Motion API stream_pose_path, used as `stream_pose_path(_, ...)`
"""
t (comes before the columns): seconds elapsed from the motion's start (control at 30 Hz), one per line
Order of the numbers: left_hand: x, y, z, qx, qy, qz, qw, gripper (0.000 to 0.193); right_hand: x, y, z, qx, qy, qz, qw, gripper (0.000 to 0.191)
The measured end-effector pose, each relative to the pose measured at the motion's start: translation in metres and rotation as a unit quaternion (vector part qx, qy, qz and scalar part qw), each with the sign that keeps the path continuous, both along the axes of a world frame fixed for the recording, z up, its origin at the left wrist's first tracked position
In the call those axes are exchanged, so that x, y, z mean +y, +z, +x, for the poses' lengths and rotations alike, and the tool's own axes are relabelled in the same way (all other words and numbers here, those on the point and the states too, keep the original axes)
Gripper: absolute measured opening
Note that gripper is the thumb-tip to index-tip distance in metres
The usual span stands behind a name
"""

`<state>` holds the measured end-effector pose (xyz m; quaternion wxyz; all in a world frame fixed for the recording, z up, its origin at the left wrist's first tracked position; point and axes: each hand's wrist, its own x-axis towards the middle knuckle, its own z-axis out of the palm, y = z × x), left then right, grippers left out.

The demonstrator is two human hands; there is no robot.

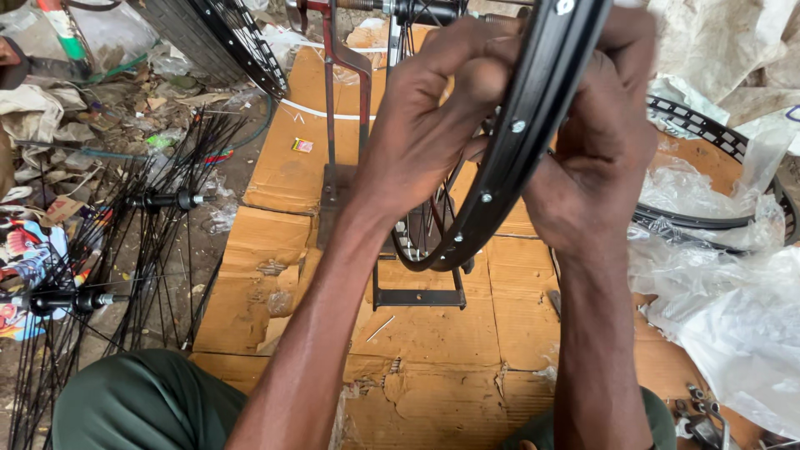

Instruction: The person is assembling a bicycle wheel by hand, attaching a black rim strip to the wheel rim. They are sitting on the floor in a workshop environment, using their hands to carefully fit the strip along the rim.

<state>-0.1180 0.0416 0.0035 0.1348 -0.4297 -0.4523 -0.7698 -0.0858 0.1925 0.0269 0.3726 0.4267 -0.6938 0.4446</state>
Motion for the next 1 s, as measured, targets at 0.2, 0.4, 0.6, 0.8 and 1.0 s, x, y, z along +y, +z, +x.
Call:
stream_pose_path(0.2, -0.005, 0.014, 0.024, 0.037, 0.081, 0.027, 0.996, 0.049, -0.015, -0.005, -0.001, -0.062, 0.079, -0.089, 0.991, 0.044)
stream_pose_path(0.4, -0.005, 0.032, 0.024, 0.135, 0.207, -0.065, 0.967, 0.039, -0.013, -0.017, 0.003, -0.118, 0.004, -0.115, 0.986, 0.04)
stream_pose_path(0.6, -0.005, 0.016, 0.022, 0.131, 0.226, -0.125, 0.957, 0.047, 0.016, -0.04, 0.002, -0.24, 0.147, -0.229, 0.932, 0.053)
stream_pose_path(0.8, -0.016, -0.042, 0.067, -0.008, 0.251, -0.097, 0.963, 0.056, 0.045, -0.104, 0.012, -0.377, 0.159, -0.246, 0.879, 0.043)
stream_pose_path(1.0, -0.033, -0.088, 0.084, -0.245, 0.347, -0.209, 0.881, 0.06, 0.057, -0.141, 0.04, -0.455, 0.054, -0.204, 0.865, 0.053)
